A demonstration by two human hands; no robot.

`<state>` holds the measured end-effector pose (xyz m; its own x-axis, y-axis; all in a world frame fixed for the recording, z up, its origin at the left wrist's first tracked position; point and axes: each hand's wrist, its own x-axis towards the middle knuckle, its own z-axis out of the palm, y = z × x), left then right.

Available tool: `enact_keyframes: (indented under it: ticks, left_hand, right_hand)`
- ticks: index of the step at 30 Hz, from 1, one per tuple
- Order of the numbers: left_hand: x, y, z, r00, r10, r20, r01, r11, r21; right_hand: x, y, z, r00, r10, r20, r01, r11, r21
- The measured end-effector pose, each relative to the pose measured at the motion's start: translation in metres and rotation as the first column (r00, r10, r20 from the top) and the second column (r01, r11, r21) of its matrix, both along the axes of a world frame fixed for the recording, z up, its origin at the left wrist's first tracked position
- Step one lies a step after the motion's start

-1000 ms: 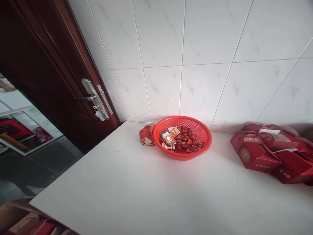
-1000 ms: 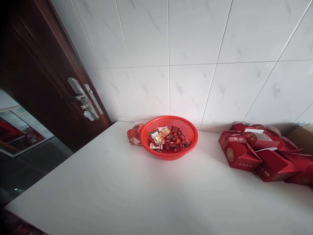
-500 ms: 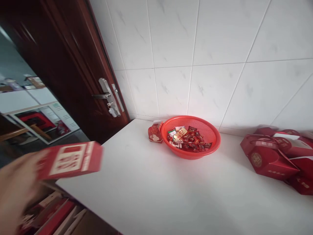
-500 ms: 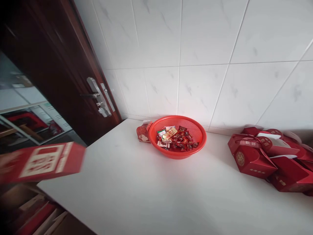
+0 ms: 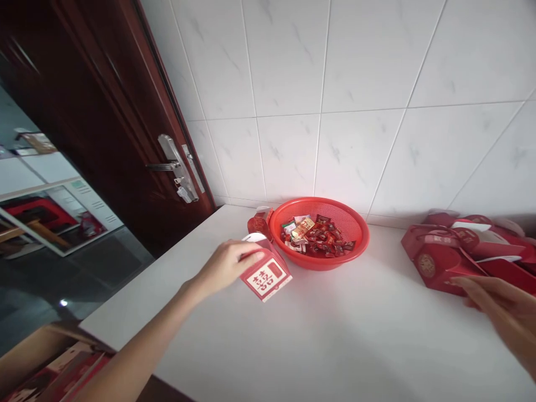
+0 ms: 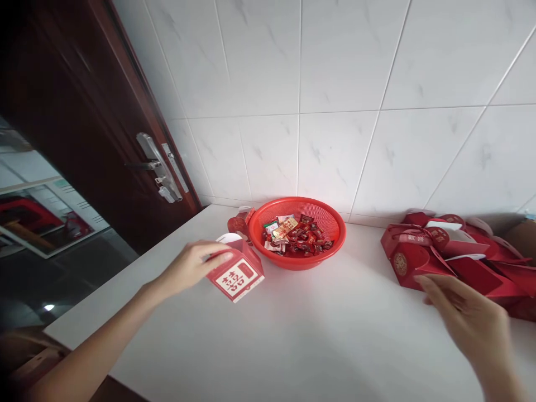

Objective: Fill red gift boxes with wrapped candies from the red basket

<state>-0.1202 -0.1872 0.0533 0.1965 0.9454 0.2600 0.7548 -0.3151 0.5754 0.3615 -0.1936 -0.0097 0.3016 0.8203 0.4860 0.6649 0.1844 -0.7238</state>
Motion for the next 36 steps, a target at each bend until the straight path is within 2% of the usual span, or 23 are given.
enact_keyframes:
  ticks: [2,3,5,7,9,11,13,15,17,20,22,25,28,32,36]
  left_hand:
    - [0.015,0.001,-0.012,0.973,-0.160,-0.166,0.177,0.980,0.091]
    - [0.023,0.000,-0.018,0.947,-0.229,-0.226,0.263,0.955,0.136]
    - [0.035,-0.003,-0.032,0.889,-0.322,-0.326,0.406,0.883,0.235]
    - [0.043,-0.008,-0.042,0.833,-0.362,-0.418,0.506,0.805,0.310]
    - [0.050,-0.012,-0.047,0.794,-0.373,-0.481,0.561,0.753,0.343]
    - [0.054,-0.015,-0.046,0.778,-0.374,-0.505,0.582,0.733,0.354]
    - [0.059,-0.017,-0.043,0.769,-0.386,-0.509,0.596,0.721,0.354]
    - [0.063,-0.018,-0.039,0.756,-0.415,-0.507,0.617,0.710,0.339]
    - [0.066,-0.020,-0.037,0.744,-0.451,-0.493,0.631,0.716,0.299]
    - [0.069,-0.022,-0.037,0.743,-0.482,-0.464,0.621,0.755,0.212]
    - [0.070,-0.024,-0.038,0.754,-0.491,-0.437,0.601,0.783,0.159]
    - [0.072,-0.025,-0.038,0.796,-0.482,-0.367,0.550,0.828,0.105]
    - [0.073,-0.024,-0.038,0.863,-0.406,-0.299,0.450,0.888,0.092]
    - [0.071,-0.022,-0.034,0.914,-0.280,-0.294,0.309,0.950,0.056]
    - [0.067,-0.018,-0.019,0.895,-0.295,-0.334,0.265,0.955,-0.132]
  right_hand:
    - [-0.022,0.011,-0.006,0.987,0.141,-0.077,-0.145,0.988,-0.046]
    - [-0.037,0.015,-0.008,0.967,0.240,-0.089,-0.248,0.965,-0.089]
    - [-0.069,0.020,-0.009,0.892,0.446,-0.076,-0.452,0.873,-0.181]
    - [-0.103,0.021,-0.008,0.793,0.609,-0.020,-0.601,0.775,-0.195]
    - [-0.134,0.022,-0.007,0.690,0.723,0.022,-0.714,0.685,-0.144]
    - [-0.160,0.023,-0.005,0.566,0.821,0.071,-0.816,0.571,-0.089]
    - [-0.179,0.026,-0.003,0.476,0.868,0.141,-0.874,0.485,-0.033]
    - [-0.192,0.029,0.001,0.414,0.888,0.198,-0.904,0.427,-0.025]
    - [-0.199,0.032,0.004,0.370,0.900,0.232,-0.919,0.391,-0.051]
    - [-0.200,0.036,0.008,0.339,0.900,0.273,-0.917,0.381,-0.120]
    - [-0.195,0.038,0.008,0.372,0.882,0.289,-0.891,0.427,-0.157]
    - [-0.183,0.040,0.007,0.476,0.836,0.272,-0.830,0.529,-0.176]
    - [-0.173,0.042,0.006,0.531,0.818,0.221,-0.796,0.571,-0.200]
    - [-0.166,0.043,0.008,0.521,0.845,0.124,-0.795,0.533,-0.289]
    - [-0.164,0.047,0.007,0.495,0.867,0.061,-0.795,0.480,-0.372]
